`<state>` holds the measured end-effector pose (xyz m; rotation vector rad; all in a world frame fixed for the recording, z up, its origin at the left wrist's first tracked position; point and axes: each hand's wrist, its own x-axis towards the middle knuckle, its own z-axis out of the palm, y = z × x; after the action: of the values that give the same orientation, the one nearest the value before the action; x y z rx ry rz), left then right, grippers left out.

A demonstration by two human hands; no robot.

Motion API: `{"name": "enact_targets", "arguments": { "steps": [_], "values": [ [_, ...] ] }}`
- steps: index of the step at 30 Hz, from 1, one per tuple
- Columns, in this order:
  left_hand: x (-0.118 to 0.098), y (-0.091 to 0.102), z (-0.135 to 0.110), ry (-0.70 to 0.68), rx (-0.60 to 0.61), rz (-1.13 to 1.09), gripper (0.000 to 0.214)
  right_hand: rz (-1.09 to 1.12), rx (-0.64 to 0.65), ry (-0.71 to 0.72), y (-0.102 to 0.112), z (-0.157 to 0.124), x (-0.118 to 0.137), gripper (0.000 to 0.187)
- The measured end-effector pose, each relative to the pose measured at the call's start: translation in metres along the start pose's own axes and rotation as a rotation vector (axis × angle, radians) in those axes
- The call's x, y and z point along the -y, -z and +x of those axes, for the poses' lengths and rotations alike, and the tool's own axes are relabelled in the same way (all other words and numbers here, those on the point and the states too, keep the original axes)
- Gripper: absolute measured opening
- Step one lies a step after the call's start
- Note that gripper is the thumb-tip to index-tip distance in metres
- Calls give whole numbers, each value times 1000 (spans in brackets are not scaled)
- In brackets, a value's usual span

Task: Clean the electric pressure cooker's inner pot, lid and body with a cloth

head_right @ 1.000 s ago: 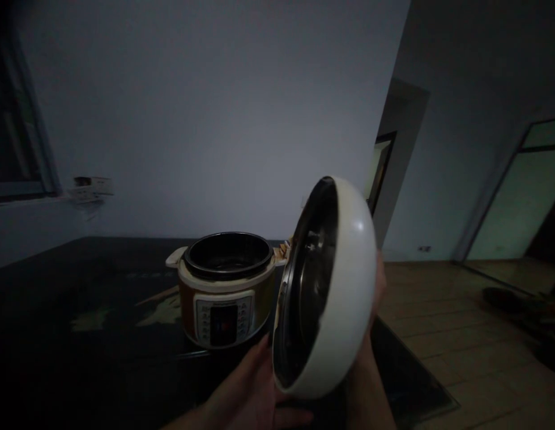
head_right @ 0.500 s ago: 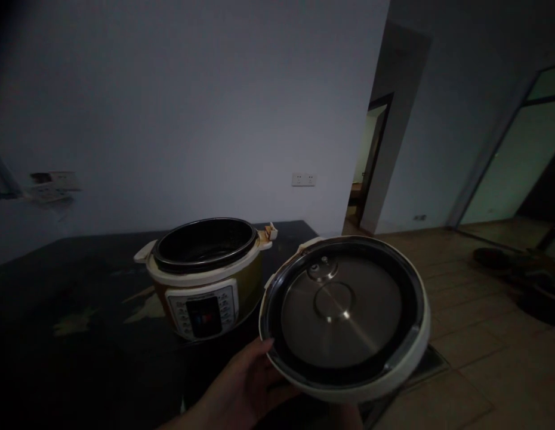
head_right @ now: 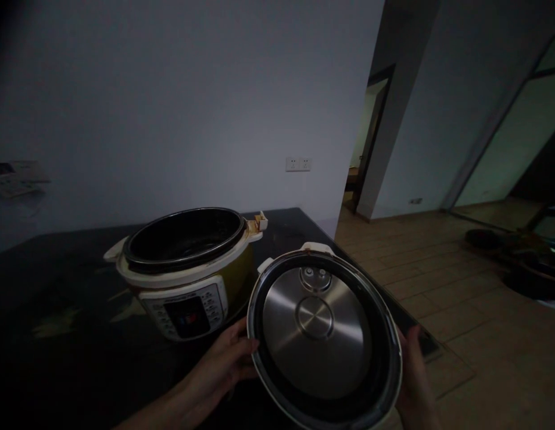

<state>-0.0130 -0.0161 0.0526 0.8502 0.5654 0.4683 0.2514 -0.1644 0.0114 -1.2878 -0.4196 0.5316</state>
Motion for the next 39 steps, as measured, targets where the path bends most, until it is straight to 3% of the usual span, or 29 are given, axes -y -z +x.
{"name": "enact_targets", "arguments": {
  "steps": [4,12,25,34,39],
  "values": [
    [-7,1,8,7,16,69,53,76,-86,-200,9,6,-5,52],
    [-20,14,26,-12,-30,212,38,-18,-83,-243,0,-2,-10,66],
    [-27,15,33,-26,-24,306,43,-77,-124,-204,1,-2,-26,49],
    [-20,11,30,-78,-121,302,45,-173,-161,-242,1,1,-24,49],
    [-14,15,30,-84,-110,265,47,-172,-195,-246,-4,4,-21,44]
  ]
}}
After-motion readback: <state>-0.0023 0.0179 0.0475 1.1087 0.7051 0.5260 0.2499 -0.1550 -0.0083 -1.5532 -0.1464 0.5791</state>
